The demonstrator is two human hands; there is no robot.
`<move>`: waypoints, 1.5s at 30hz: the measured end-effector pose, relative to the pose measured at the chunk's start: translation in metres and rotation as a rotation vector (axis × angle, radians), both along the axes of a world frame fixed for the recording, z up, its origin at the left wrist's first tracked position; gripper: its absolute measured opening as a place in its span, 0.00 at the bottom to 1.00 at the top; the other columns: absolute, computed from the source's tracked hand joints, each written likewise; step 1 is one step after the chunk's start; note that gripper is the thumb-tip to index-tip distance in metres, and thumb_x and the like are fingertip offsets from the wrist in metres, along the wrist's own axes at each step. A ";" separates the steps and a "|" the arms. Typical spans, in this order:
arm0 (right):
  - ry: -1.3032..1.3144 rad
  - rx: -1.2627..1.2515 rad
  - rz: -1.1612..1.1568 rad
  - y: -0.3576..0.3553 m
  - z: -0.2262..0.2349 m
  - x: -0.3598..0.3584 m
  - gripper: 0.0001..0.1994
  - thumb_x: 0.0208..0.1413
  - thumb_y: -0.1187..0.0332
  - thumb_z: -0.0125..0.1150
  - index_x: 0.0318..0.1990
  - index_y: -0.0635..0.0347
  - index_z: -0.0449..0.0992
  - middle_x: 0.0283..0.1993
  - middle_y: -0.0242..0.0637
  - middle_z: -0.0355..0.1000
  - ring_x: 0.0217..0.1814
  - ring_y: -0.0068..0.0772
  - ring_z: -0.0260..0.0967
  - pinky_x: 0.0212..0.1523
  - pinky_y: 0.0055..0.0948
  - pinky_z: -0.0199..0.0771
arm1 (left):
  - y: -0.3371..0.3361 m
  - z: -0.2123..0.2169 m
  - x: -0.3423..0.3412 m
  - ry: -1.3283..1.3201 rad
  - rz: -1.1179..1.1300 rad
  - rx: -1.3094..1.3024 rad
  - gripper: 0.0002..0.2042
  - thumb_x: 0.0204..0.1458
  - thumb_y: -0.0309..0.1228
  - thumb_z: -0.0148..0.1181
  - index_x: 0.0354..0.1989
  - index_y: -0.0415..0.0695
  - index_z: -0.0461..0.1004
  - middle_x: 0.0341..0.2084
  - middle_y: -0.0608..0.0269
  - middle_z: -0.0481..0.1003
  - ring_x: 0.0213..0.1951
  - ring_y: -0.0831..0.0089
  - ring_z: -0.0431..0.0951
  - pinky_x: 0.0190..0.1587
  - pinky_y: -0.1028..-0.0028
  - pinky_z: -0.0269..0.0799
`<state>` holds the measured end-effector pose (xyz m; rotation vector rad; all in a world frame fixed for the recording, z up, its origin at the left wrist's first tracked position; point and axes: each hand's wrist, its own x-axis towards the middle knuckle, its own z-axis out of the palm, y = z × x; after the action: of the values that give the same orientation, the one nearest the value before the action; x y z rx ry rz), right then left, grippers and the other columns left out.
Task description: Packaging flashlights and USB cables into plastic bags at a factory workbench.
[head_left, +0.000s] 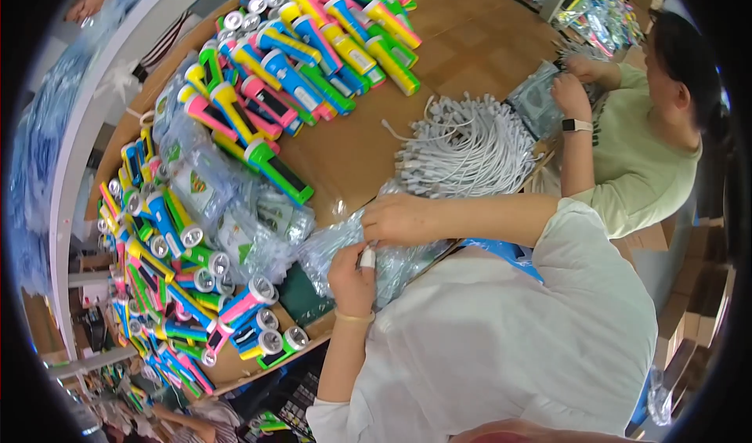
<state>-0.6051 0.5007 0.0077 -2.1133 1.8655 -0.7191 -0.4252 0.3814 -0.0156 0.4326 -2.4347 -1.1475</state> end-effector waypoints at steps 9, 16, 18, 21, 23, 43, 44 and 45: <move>-0.035 -0.053 -0.031 0.000 0.005 -0.016 0.04 0.47 0.71 0.68 0.30 0.54 0.79 0.34 0.29 0.74 0.45 0.37 0.69 0.45 0.36 0.67 | -0.018 0.008 0.057 -0.018 0.206 0.027 0.08 0.49 0.21 0.65 0.38 0.41 0.81 0.33 0.55 0.81 0.35 0.59 0.80 0.41 0.67 0.75; -0.341 -0.019 0.201 -0.027 0.007 0.029 0.17 0.54 0.74 0.65 0.52 0.48 0.77 0.40 0.31 0.76 0.47 0.39 0.73 0.52 0.40 0.68 | -0.013 0.022 0.058 -0.012 0.235 0.282 0.08 0.53 0.22 0.67 0.40 0.35 0.80 0.30 0.60 0.80 0.32 0.78 0.76 0.39 0.77 0.73; -0.365 0.014 0.204 -0.030 0.007 0.030 0.17 0.54 0.74 0.65 0.51 0.49 0.77 0.40 0.32 0.76 0.46 0.40 0.73 0.51 0.41 0.69 | -0.014 0.022 0.060 0.017 0.237 0.306 0.07 0.53 0.22 0.67 0.40 0.36 0.80 0.30 0.62 0.80 0.32 0.79 0.77 0.39 0.77 0.74; -0.385 0.026 0.185 -0.029 0.004 0.028 0.15 0.55 0.75 0.63 0.50 0.50 0.77 0.40 0.34 0.76 0.45 0.42 0.74 0.49 0.42 0.71 | -0.017 0.016 0.069 -0.006 0.259 0.356 0.07 0.54 0.22 0.66 0.40 0.37 0.80 0.31 0.63 0.80 0.33 0.80 0.77 0.39 0.78 0.74; -0.384 0.008 0.164 -0.029 0.003 0.029 0.14 0.56 0.75 0.63 0.49 0.51 0.77 0.39 0.35 0.75 0.45 0.43 0.74 0.47 0.43 0.72 | -0.015 0.014 0.074 0.008 0.256 0.354 0.07 0.54 0.21 0.66 0.41 0.37 0.80 0.32 0.64 0.80 0.33 0.81 0.77 0.39 0.78 0.74; 0.160 0.353 -1.329 -0.039 -0.022 -0.239 0.30 0.57 0.51 0.67 0.60 0.61 0.72 0.60 0.51 0.73 0.59 0.52 0.73 0.56 0.41 0.75 | -0.017 0.042 0.044 0.074 -0.266 -0.168 0.08 0.43 0.17 0.62 0.33 0.40 0.77 0.44 0.54 0.79 0.40 0.56 0.81 0.42 0.67 0.78; 0.158 0.351 -1.326 -0.033 -0.032 -0.247 0.30 0.57 0.51 0.67 0.60 0.61 0.72 0.60 0.51 0.73 0.59 0.52 0.73 0.56 0.41 0.75 | -0.016 0.039 0.042 0.098 -0.333 -0.088 0.08 0.44 0.19 0.63 0.34 0.41 0.77 0.45 0.57 0.79 0.38 0.57 0.80 0.40 0.65 0.77; 0.074 0.314 -1.297 -0.031 -0.034 -0.247 0.31 0.57 0.50 0.67 0.60 0.62 0.71 0.60 0.50 0.73 0.59 0.50 0.74 0.56 0.40 0.75 | -0.015 0.034 0.042 0.096 -0.327 -0.090 0.08 0.44 0.19 0.63 0.34 0.41 0.77 0.45 0.57 0.79 0.38 0.57 0.80 0.40 0.65 0.77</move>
<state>-0.8525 0.4695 -0.0258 -0.5400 3.0077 -0.4478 -0.3831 0.3664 0.0180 -0.0522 -2.5200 -1.1480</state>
